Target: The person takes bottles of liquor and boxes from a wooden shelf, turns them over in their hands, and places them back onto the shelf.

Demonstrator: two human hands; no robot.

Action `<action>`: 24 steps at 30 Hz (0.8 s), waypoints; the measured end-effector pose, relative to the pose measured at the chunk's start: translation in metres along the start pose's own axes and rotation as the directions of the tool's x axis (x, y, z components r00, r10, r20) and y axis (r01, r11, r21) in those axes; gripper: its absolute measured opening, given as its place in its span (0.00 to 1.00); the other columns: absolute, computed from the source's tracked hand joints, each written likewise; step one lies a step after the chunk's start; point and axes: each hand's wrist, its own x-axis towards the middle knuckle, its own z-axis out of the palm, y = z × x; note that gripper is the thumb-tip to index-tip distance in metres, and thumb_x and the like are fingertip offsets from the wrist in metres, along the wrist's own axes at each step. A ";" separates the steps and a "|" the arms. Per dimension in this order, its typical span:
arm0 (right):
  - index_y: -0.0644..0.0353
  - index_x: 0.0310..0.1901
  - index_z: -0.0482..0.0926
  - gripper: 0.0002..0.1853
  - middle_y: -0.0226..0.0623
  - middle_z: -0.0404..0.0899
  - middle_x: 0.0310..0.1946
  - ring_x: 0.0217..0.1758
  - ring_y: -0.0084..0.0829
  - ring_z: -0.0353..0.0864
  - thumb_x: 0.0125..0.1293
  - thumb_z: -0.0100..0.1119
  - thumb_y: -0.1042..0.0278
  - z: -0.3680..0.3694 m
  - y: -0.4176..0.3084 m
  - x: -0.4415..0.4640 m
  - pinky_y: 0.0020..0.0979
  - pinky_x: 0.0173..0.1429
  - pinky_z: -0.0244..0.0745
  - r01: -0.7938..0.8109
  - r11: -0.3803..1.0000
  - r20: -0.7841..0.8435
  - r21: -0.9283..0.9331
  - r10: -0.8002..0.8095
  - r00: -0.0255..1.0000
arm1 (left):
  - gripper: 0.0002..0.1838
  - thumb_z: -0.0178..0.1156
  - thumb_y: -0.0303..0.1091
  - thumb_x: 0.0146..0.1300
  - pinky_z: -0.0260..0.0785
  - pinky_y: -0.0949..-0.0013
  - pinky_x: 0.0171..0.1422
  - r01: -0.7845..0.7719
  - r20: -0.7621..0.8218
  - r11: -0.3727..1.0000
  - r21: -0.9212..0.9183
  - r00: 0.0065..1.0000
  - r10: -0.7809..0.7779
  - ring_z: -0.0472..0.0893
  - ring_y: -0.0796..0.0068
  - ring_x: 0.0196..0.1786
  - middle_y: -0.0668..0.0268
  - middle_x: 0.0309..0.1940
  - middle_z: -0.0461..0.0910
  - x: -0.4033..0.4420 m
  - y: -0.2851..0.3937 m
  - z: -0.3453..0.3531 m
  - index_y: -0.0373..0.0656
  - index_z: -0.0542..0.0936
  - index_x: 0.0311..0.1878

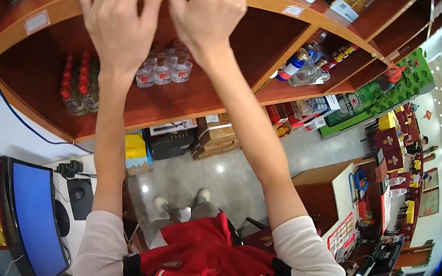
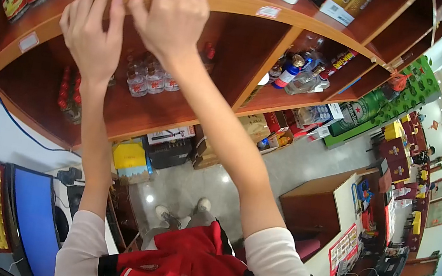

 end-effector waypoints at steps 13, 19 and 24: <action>0.66 0.45 0.81 0.22 0.38 0.83 0.40 0.49 0.42 0.82 0.55 0.72 0.57 -0.143 0.143 0.014 0.42 0.64 0.74 0.124 0.986 -0.040 -0.113 -0.129 0.991 | 0.15 0.53 0.37 0.79 0.63 0.62 0.63 -0.007 -0.074 0.995 0.096 0.997 0.014 0.81 0.67 0.46 0.70 0.43 0.87 0.001 0.005 0.013 0.49 0.90 0.45; 0.64 0.50 0.79 0.15 0.49 0.80 0.47 0.57 0.53 0.77 0.69 0.64 0.63 -0.154 0.256 -0.028 0.48 0.68 0.68 -0.030 0.981 0.196 -0.190 0.068 0.978 | 0.16 0.54 0.35 0.77 0.69 0.60 0.55 0.009 -0.127 0.979 0.203 0.992 0.018 0.82 0.65 0.41 0.67 0.37 0.87 0.004 0.003 0.024 0.47 0.91 0.41; 0.63 0.41 0.77 0.11 0.46 0.76 0.37 0.46 0.50 0.75 0.72 0.61 0.62 -0.144 0.257 -0.030 0.46 0.58 0.67 -0.044 0.993 0.052 -0.109 0.050 0.997 | 0.15 0.57 0.34 0.73 0.71 0.57 0.49 -0.040 -0.155 0.978 0.206 0.985 0.073 0.82 0.57 0.37 0.59 0.33 0.88 0.005 -0.025 0.027 0.40 0.91 0.38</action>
